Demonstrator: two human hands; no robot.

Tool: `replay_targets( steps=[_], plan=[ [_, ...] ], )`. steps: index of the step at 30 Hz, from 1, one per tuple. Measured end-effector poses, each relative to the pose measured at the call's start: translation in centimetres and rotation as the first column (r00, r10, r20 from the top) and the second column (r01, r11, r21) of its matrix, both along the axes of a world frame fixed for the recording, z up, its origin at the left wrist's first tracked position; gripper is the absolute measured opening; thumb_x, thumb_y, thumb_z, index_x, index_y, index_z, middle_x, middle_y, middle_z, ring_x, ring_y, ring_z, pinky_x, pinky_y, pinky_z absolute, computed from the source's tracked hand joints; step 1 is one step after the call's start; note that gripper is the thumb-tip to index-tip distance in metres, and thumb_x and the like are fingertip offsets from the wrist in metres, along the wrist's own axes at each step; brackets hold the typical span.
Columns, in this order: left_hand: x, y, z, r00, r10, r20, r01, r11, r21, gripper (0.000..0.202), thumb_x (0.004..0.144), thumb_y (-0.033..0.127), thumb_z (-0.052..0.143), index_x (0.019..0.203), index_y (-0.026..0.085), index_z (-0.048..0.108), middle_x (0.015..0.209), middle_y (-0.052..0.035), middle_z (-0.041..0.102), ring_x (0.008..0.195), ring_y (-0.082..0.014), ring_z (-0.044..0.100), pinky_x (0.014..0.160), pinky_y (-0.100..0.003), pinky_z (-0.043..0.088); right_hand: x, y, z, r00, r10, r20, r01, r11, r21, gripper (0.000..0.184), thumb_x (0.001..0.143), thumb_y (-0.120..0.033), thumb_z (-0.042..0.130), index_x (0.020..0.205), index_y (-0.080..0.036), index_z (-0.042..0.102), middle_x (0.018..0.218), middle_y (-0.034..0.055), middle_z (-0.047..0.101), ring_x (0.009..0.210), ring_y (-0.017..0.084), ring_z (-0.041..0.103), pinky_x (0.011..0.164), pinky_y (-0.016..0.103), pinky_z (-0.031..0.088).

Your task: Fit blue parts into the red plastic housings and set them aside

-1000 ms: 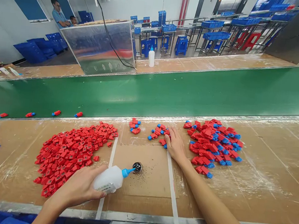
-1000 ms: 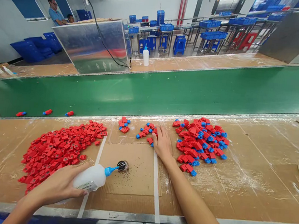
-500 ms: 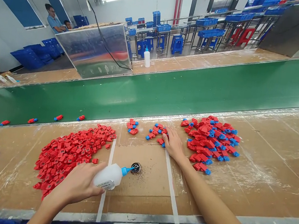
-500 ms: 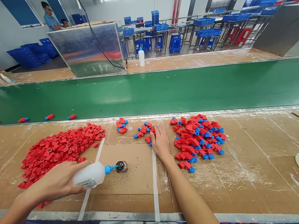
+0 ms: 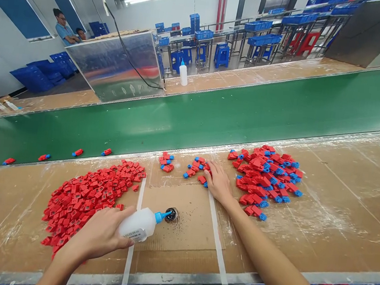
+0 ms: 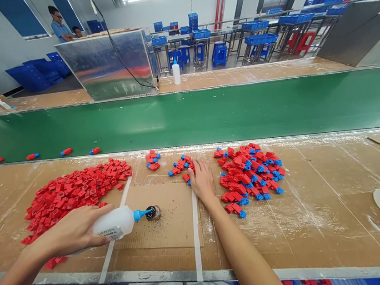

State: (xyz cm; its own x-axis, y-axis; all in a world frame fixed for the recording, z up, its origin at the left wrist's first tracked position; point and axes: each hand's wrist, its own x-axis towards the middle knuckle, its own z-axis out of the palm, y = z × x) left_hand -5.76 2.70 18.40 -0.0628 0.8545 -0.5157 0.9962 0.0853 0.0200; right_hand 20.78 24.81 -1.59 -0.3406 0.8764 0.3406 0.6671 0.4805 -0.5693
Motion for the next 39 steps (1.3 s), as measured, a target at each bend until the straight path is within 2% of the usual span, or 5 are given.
replay_targets(
  steps=[13, 21, 26, 31, 39],
  plan=[
    [0.2, 0.3, 0.1, 1.000, -0.011, -0.009, 0.011, 1.000, -0.012, 0.052, 0.075, 0.047, 0.063, 0.123, 0.028, 0.057, 0.094, -0.0091, 0.067, 0.088, -0.0321, 0.062, 0.071, -0.035, 0.039, -0.1, -0.4, 0.2, 0.999, 0.001, 0.049, -0.002, 1.000, 0.025, 0.058, 0.101, -0.046, 0.027, 0.143, -0.009, 0.044, 0.143, 0.0187, 0.044, 0.134, 0.031, 0.038, 0.110, 0.049, 0.035],
    [-0.1, 0.0, 0.1, 1.000, -0.008, -0.001, 0.008, 1.000, -0.011, 0.051, 0.076, 0.048, 0.063, 0.122, 0.027, 0.057, 0.096, -0.0090, 0.067, 0.088, -0.0310, 0.062, 0.071, -0.034, 0.039, -0.4, -1.6, 0.8, 0.989, 0.047, 0.143, -0.056, 0.997, 0.053, 0.066, 0.094, -0.052, 0.045, 0.146, -0.012, 0.038, 0.152, 0.0230, 0.026, 0.141, 0.039, 0.024, 0.110, 0.055, 0.030],
    [-0.2, -0.1, 0.1, 1.000, -0.001, 0.007, 0.001, 1.000, -0.013, 0.049, 0.075, 0.048, 0.063, 0.118, 0.027, 0.059, 0.092, -0.0079, 0.066, 0.086, -0.0310, 0.062, 0.069, -0.034, 0.038, -0.9, -1.5, 1.0, 0.980, 0.062, 0.190, -0.073, 0.996, 0.054, 0.078, 0.089, -0.054, 0.054, 0.150, -0.011, 0.030, 0.155, 0.0246, 0.019, 0.142, 0.043, 0.019, 0.110, 0.057, 0.027],
    [-0.6, -0.1, -0.2, 0.999, 0.010, 0.030, -0.009, 1.000, -0.009, 0.057, 0.073, 0.047, 0.064, 0.125, 0.028, 0.056, 0.098, -0.0084, 0.067, 0.090, -0.0320, 0.062, 0.074, -0.036, 0.041, -1.4, -1.1, 1.0, 0.973, 0.065, 0.220, -0.083, 0.994, 0.074, 0.083, 0.087, -0.058, 0.056, 0.151, -0.012, 0.029, 0.153, 0.0239, 0.024, 0.142, 0.040, 0.021, 0.111, 0.055, 0.027],
    [-1.4, -0.3, -0.9, 0.998, 0.017, 0.068, -0.018, 1.000, 0.019, 0.055, 0.072, 0.048, 0.065, 0.123, 0.029, 0.058, 0.098, -0.0078, 0.067, 0.090, -0.0318, 0.061, 0.075, -0.037, 0.042, -1.7, -1.0, 1.3, 0.964, 0.081, 0.255, -0.109, 0.990, 0.094, 0.084, 0.087, -0.058, 0.057, 0.151, -0.012, 0.028, 0.152, 0.0225, 0.028, 0.141, 0.037, 0.024, 0.111, 0.051, 0.030]
  ],
)
